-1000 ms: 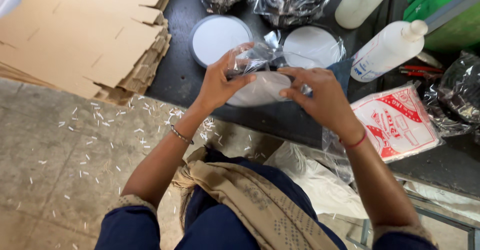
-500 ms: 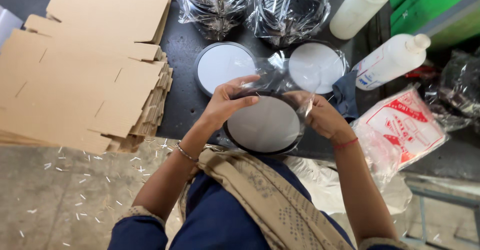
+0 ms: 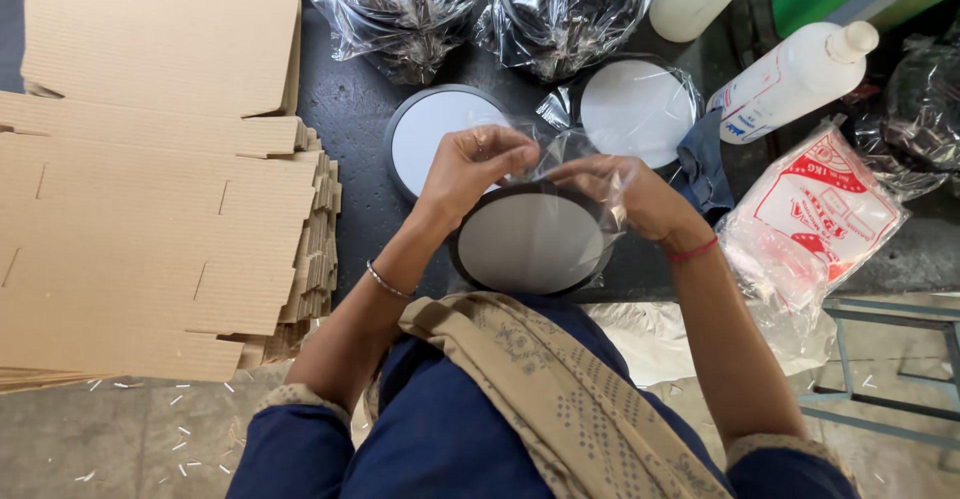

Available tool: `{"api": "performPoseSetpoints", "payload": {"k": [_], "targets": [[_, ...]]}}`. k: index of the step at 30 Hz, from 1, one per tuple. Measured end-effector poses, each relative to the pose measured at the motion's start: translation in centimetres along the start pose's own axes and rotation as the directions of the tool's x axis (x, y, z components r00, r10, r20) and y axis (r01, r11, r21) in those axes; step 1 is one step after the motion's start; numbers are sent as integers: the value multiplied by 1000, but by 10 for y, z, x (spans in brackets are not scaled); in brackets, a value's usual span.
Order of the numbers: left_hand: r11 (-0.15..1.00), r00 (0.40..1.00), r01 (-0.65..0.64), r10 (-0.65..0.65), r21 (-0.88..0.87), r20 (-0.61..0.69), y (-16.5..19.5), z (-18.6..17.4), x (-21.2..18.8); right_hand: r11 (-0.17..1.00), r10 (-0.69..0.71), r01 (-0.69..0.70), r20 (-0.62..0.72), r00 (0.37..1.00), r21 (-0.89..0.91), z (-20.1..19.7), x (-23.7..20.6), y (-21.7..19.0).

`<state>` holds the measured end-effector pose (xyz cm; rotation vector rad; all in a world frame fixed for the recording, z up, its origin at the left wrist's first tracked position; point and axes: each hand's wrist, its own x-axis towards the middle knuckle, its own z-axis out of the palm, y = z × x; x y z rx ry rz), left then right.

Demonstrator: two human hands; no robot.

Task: The person wipes round LED panel lights with a blue cloth and wraps one in plastic film, then folds flat cardboard blanks into boxes, inserting white divider inserts and stacking the finished boxes on the workbench.

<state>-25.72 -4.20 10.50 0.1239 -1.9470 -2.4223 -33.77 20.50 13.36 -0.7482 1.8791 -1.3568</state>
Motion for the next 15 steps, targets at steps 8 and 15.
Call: {"api": "performPoseSetpoints", "payload": {"k": [8, 15], "targets": [[986, 988, -74, 53, -149, -145, -3, 14, 6, 998, 58, -58, 101, 993, -4, -21, 30, 6], [988, 970, -137, 119, -72, -212, 1, 27, -3, 994, -7, 37, 284, 959, -100, -28, 44, -2]]}}
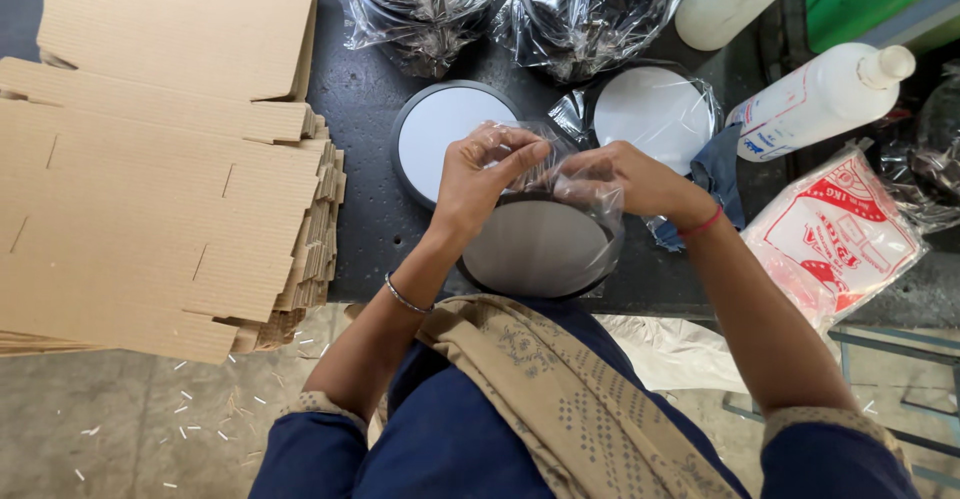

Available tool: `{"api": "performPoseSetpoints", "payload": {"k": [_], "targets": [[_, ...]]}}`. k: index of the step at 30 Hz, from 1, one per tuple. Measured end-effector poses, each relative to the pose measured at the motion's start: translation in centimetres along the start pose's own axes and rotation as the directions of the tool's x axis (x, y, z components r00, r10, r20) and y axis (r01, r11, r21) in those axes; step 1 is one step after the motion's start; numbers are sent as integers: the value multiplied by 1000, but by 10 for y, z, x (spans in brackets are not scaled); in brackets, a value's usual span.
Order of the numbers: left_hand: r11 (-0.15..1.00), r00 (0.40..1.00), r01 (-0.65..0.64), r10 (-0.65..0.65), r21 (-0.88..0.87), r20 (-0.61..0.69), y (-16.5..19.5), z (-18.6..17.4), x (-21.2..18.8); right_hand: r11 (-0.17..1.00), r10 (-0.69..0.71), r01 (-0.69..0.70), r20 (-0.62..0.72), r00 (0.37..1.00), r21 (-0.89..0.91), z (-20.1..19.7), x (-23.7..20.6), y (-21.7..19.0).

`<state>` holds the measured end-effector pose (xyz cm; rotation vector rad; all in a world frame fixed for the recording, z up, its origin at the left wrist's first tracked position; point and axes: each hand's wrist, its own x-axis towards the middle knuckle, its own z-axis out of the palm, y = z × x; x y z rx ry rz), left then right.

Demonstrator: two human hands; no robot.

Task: The person wipes round LED panel lights with a blue cloth and wraps one in plastic film, then folds flat cardboard blanks into boxes, inserting white divider inserts and stacking the finished boxes on the workbench.

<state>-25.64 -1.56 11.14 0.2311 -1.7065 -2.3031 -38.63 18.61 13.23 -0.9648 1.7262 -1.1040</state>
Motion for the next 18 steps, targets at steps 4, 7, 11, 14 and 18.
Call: {"api": "performPoseSetpoints", "payload": {"k": [4, 7, 11, 14, 18], "targets": [[888, 978, -197, 208, 416, 19, 23, 3, -5, 922, -109, 112, 30, 994, -371, -4, 3, -4], [683, 978, -181, 199, 708, 58, 44, -6, -7, 906, -116, 111, 12, 993, -408, -1, 4, -3], [725, 996, -84, 63, 684, 56, 53, -2, -2, 931, -82, 68, -24, 996, -358, 5, 4, 2], [821, 977, -192, 105, 538, 188, 49, 12, -7, 964, -114, 103, -31, 993, -244, 6, 5, 9], [800, 973, -167, 40, 577, 227, 53, 21, -20, 956, -97, 75, -65, 993, -285, 3, 3, 21]]}}
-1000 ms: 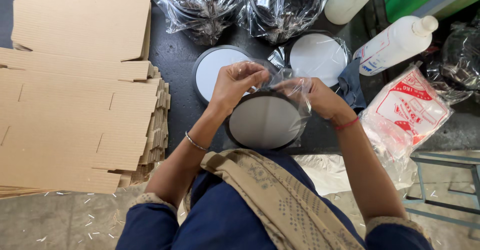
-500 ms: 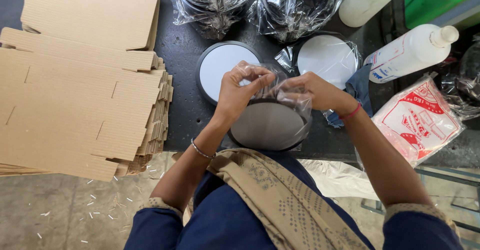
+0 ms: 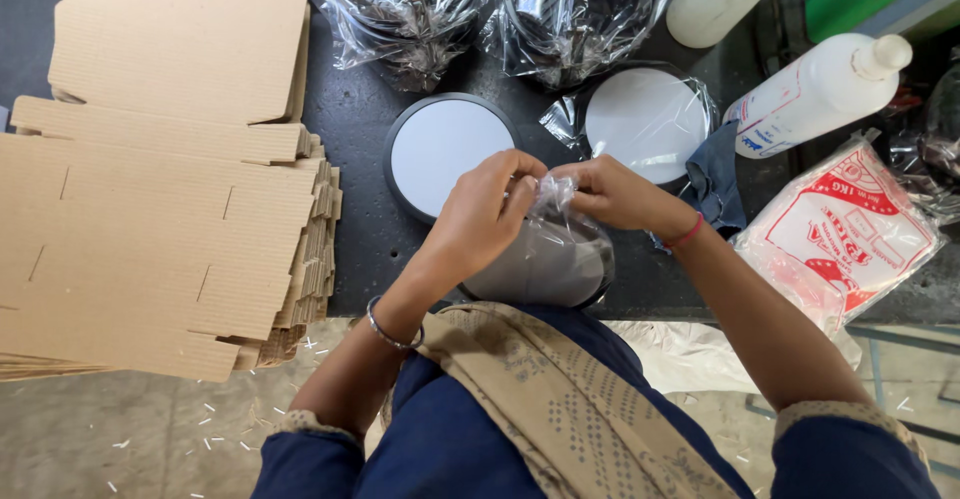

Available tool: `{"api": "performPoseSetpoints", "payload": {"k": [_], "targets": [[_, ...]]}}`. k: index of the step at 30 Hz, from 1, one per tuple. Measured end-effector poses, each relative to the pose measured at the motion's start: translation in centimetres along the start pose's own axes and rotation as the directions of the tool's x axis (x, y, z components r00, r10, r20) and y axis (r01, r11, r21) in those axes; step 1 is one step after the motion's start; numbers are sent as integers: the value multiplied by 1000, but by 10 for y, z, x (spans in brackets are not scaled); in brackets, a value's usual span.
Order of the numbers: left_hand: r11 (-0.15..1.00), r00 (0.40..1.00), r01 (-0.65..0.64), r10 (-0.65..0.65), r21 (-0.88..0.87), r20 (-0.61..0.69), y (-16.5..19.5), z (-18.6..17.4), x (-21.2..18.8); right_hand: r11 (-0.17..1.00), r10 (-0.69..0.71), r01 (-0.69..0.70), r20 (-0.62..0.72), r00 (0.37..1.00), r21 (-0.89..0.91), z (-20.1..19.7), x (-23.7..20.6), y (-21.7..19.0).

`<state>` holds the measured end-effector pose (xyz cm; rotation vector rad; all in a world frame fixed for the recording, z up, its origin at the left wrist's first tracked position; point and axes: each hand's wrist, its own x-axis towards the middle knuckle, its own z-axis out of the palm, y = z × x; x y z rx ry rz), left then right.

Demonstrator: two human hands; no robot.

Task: The person wipes round LED panel lights with a blue cloth and wraps one in plastic film, then folds flat cardboard blanks into boxes, inserting white divider inserts and stacking the finished boxes on the workbench.

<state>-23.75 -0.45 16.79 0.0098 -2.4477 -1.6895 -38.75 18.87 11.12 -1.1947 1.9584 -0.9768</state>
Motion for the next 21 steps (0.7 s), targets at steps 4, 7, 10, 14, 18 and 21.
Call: {"api": "performPoseSetpoints", "payload": {"k": [4, 7, 10, 14, 18, 21], "targets": [[999, 998, -27, 24, 44, 58, 12, -1, -7, 998, -51, 51, 10, 999, 25, 3, -3, 8], [956, 993, -116, 110, 269, 36, 15, 13, -12, 996, -55, 55, -2, 998, 71, 5, -2, 9], [936, 990, -119, 138, 332, -34, 5, 23, -10, 997, -80, 81, -14, 997, 18, 5, -2, 8], [983, 994, -105, 104, 150, 10, -16, 12, 3, 1000, 14, -14, 5, 1000, 12, 5, -5, 6], [983, 986, -166, 163, 80, 37, -18, 1, 9, 978, -21, 17, 17, 1000, 210, 7, -7, 6], [958, 967, -248, 235, 142, 98, -14, -2, 12, 960, 21, -30, 35, 999, 278, 8, -6, 6]]}}
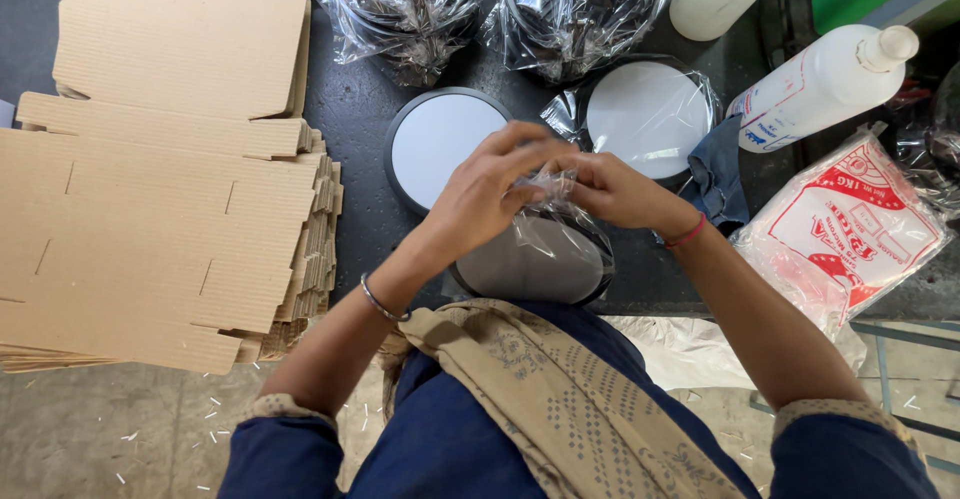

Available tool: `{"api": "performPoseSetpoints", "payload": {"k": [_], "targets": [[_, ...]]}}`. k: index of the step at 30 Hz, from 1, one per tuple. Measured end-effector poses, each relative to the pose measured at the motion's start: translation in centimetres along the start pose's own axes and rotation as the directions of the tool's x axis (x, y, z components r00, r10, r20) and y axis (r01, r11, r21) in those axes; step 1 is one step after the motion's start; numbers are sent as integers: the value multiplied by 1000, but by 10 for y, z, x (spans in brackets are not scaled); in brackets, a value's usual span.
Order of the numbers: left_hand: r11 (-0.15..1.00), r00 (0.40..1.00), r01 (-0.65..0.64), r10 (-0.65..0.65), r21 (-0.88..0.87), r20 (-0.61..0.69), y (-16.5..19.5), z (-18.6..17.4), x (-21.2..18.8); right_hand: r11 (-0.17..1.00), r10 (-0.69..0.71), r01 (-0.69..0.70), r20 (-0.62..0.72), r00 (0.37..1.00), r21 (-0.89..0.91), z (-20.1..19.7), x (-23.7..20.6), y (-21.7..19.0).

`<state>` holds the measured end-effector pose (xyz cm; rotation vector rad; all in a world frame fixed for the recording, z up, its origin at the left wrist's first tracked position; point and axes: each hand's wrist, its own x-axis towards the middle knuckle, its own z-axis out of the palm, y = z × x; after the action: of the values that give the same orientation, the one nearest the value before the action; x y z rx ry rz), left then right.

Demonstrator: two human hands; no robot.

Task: The person wipes round LED panel lights with a blue cloth and wraps one in plastic film, then folds flat cardboard blanks into boxes, inserting white divider inserts and stacking the finished boxes on the workbench.

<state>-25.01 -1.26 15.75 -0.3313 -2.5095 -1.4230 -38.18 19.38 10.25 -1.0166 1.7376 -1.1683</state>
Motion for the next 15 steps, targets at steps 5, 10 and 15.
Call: {"api": "performPoseSetpoints", "payload": {"k": [5, 10, 15], "targets": [[929, 950, -311, 301, 200, 79, -8, -4, -1, 994, -27, 23, 36, 999, 104, -1, 0, -4], [949, 945, -299, 278, 105, 174, -15, -15, -10, 998, -11, 9, 29, 1000, 61, 4, -1, -23], [987, 967, -131, 107, 94, 230, -1, -23, -19, 990, 17, -28, -81, 997, -135, 14, -8, -50]]}}
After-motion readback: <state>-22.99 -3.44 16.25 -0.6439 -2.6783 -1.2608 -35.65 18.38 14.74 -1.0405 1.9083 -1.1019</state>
